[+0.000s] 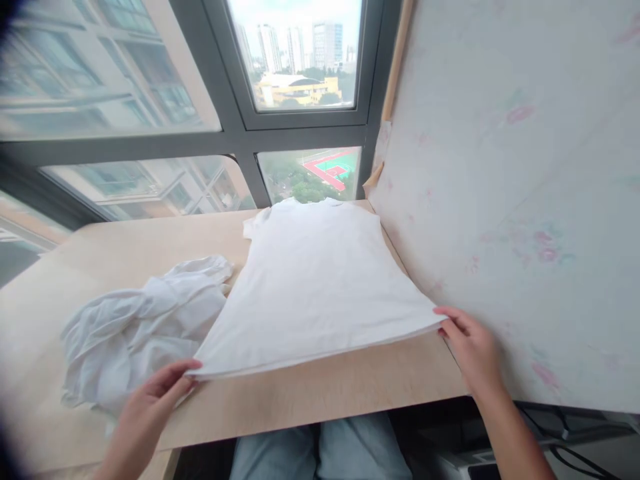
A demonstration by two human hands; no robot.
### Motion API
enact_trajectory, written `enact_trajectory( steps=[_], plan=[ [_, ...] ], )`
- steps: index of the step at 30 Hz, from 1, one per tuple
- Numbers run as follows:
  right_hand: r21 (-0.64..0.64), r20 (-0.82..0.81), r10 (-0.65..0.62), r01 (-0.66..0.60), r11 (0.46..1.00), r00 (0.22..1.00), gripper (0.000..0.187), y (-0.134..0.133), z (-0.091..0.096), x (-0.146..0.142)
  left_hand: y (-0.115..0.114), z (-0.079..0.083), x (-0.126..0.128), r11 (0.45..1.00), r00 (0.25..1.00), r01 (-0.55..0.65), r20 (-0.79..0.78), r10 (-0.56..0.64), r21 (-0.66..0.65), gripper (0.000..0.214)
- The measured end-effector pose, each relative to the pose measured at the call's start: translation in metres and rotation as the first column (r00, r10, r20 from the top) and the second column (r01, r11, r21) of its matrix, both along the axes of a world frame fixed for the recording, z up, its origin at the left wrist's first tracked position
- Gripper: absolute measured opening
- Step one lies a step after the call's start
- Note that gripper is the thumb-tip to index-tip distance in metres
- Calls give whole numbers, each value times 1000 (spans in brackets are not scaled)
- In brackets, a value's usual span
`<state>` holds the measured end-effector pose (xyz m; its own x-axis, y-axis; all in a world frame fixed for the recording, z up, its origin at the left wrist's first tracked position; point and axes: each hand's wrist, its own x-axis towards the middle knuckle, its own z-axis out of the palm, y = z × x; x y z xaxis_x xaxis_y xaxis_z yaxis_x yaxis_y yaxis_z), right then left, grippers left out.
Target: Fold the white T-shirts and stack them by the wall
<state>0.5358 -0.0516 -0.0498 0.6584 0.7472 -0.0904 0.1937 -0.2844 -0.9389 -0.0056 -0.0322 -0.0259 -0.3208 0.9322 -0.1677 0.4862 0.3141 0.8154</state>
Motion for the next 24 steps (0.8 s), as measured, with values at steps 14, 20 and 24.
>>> enact_trajectory(
  steps=[14,20,24],
  plan=[
    [-332,-25,171,-170,928,985,50,-65,-84,9,-76,-67,-5,984,1000,-10,11,12,-179,52],
    [-383,126,253,-188,905,959,43,-81,-84,13,-85,-55,-1,971,999,-52,-27,47,-232,51],
    [-377,205,249,-158,912,947,38,-91,-79,10,-95,-64,-10,968,995,-91,-62,79,-234,48]
  ],
)
